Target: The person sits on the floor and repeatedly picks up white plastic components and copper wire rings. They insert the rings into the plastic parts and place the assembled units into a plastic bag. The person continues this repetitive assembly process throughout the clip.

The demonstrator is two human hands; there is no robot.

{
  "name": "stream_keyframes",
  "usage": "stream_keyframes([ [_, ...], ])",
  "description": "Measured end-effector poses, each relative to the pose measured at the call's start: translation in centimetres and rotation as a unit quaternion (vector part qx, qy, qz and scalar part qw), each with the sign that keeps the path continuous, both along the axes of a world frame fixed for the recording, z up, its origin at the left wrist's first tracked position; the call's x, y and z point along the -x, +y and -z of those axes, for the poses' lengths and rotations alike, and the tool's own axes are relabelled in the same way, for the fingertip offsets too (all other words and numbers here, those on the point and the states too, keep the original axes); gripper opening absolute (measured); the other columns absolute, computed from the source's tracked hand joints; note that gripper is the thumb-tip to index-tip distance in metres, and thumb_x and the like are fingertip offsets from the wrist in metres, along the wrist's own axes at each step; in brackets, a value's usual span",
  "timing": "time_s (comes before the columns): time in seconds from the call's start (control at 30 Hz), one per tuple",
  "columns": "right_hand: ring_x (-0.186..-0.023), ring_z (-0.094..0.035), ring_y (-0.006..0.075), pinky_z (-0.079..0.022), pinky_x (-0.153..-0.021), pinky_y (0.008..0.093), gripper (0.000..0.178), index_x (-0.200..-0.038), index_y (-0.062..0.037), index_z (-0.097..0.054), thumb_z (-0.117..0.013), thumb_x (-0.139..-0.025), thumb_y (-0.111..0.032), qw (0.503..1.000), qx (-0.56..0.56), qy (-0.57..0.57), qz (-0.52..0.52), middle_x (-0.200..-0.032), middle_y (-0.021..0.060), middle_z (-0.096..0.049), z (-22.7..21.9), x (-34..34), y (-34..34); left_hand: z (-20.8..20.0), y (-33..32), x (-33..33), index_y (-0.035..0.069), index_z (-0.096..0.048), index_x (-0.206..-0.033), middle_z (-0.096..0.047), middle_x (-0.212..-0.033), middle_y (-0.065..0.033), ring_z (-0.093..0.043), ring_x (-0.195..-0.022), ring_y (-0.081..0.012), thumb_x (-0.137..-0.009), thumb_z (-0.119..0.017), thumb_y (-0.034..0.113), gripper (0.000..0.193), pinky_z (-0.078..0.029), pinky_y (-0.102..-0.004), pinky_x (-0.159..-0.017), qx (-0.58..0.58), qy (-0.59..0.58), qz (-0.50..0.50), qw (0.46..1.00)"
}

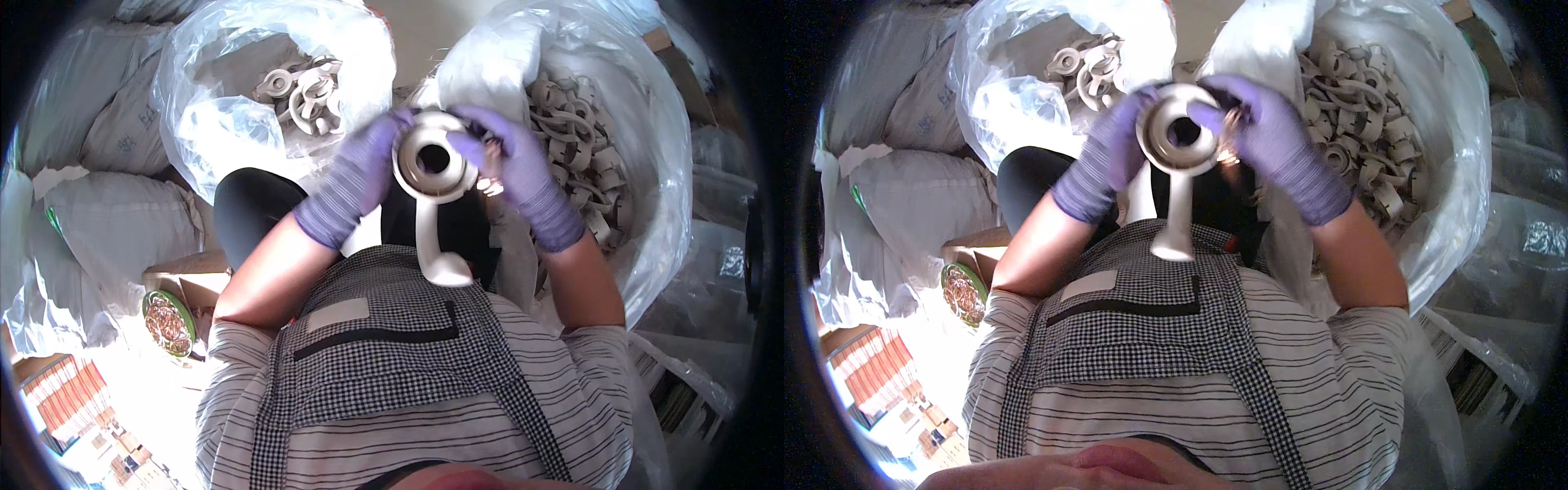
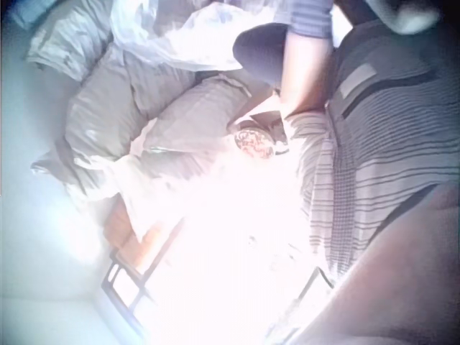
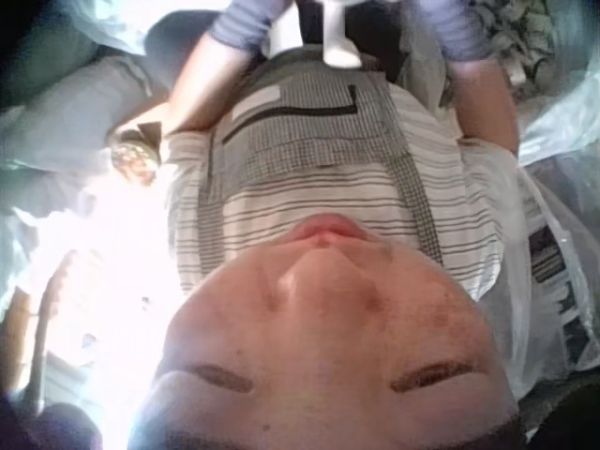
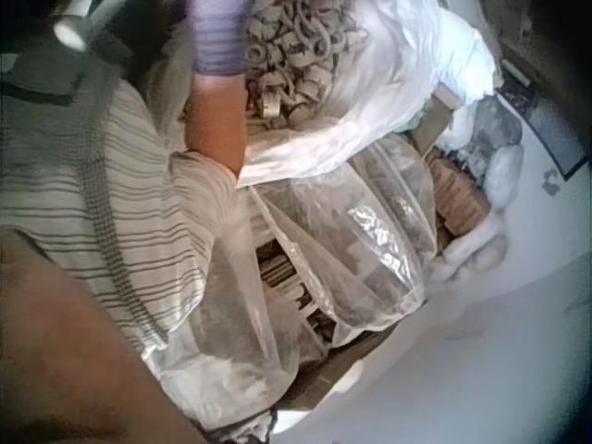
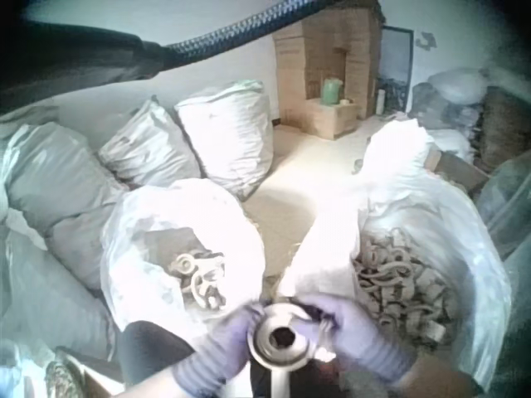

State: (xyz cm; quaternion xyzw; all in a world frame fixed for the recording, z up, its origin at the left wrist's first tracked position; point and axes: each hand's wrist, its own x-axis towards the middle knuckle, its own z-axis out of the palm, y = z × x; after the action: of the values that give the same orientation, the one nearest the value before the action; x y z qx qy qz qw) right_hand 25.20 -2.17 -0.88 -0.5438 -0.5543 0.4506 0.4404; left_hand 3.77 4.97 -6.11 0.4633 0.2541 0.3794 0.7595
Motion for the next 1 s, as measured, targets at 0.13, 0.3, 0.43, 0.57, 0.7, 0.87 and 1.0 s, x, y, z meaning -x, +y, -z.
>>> stream_keyframes([
  [0.13,-0.091,-0.071,0.0255,-0.055,-0.083,0.0354,0.036,-0.117,0.0009,-0.067,-0.072,-0.094,-0.026,0.974,-0.064,-0.212,0.041,-0.101,0.0179,-0.071,2.4,1.5,-2.0,-2.0,-3.8,0.8,-0.001,-0.062,-0.131,-0.059,-0.128,-0.0225,-0.057,-0.119,-0.0365,-0.094,-0.067,0.025,0.046,-0.044,-0.0413,-0.105,-0.371,0.336,-0.139,0.854],
  [0.3,-0.094,-0.071,0.0226,-0.055,-0.082,0.0341,0.033,-0.117,0.0004,-0.068,-0.072,-0.094,-0.024,0.99,0.039,-0.131,0.034,-0.102,0.0162,-0.072,0.5,1.4,-1.5,-1.2,-4.2,2.2,0.005,-0.045,-0.149,-0.048,-0.143,-0.021,-0.049,-0.132,-0.0407,-0.071,-0.089,0.039,0.096,-0.038,-0.0488,-0.112,-0.53,0.273,0.013,0.803],
  [0.43,-0.087,-0.069,0.0229,-0.055,-0.08,0.0335,0.031,-0.118,-0.0011,-0.067,-0.072,-0.094,-0.019,0.985,-0.078,-0.119,0.099,-0.1,0.0156,-0.07,0.4,0.3,-1.3,-1.5,-4.9,0.6,0.006,-0.045,-0.148,-0.047,-0.146,-0.0217,-0.048,-0.134,-0.0401,-0.069,-0.092,0.03,0.094,-0.038,-0.0464,-0.113,-0.505,0.335,-0.014,0.795],
  [0.57,-0.08,-0.067,0.0309,-0.053,-0.074,0.0376,0.028,-0.117,-0.0019,-0.065,-0.07,-0.094,-0.017,0.964,-0.099,-0.216,0.12,-0.094,0.0176,-0.065,-0.6,1.7,-1.1,-0.4,-4.5,0.1,0.01,-0.063,-0.131,-0.051,-0.143,-0.0195,-0.045,-0.139,-0.0361,-0.076,-0.088,0.028,0.063,-0.038,-0.047,-0.114,-0.357,0.112,0.011,0.927],
  [0.7,-0.078,-0.067,0.0322,-0.053,-0.071,0.039,0.028,-0.117,-0.0017,-0.065,-0.069,-0.094,-0.017,0.941,-0.135,-0.285,0.12,-0.092,0.0176,-0.063,-0.2,1.7,-1.3,-1.6,-4.6,0.3,0.007,-0.072,-0.109,-0.065,-0.126,-0.0164,-0.047,-0.139,-0.0312,-0.086,-0.081,0.016,0.027,-0.043,-0.0436,-0.11,-0.227,0.068,0.037,0.971],
  [0.87,-0.078,-0.064,0.0321,-0.052,-0.07,0.0385,0.03,-0.121,-0.0021,-0.065,-0.067,-0.094,-0.014,0.936,-0.155,-0.304,0.083,-0.092,0.0173,-0.061,-0.9,1.5,-1.6,-1.7,-3.8,0.8,0.003,-0.067,-0.118,-0.048,-0.148,-0.0204,-0.052,-0.132,-0.0258,-0.097,-0.07,0.018,0.027,-0.045,-0.0383,-0.108,-0.291,0.074,0.067,0.952],
  [1.0,-0.079,-0.062,0.0315,-0.051,-0.071,0.0384,0.038,-0.129,-0.0047,-0.064,-0.066,-0.091,-0.011,0.937,-0.161,-0.311,0.014,-0.092,0.0153,-0.059,-2.0,0.6,-2.4,-2.3,-4.2,0.9,0.003,-0.069,-0.108,-0.059,-0.135,-0.0157,-0.053,-0.131,-0.0238,-0.096,-0.071,0.018,0.019,-0.048,-0.0373,-0.105,-0.114,0.045,0.041,0.992],
])
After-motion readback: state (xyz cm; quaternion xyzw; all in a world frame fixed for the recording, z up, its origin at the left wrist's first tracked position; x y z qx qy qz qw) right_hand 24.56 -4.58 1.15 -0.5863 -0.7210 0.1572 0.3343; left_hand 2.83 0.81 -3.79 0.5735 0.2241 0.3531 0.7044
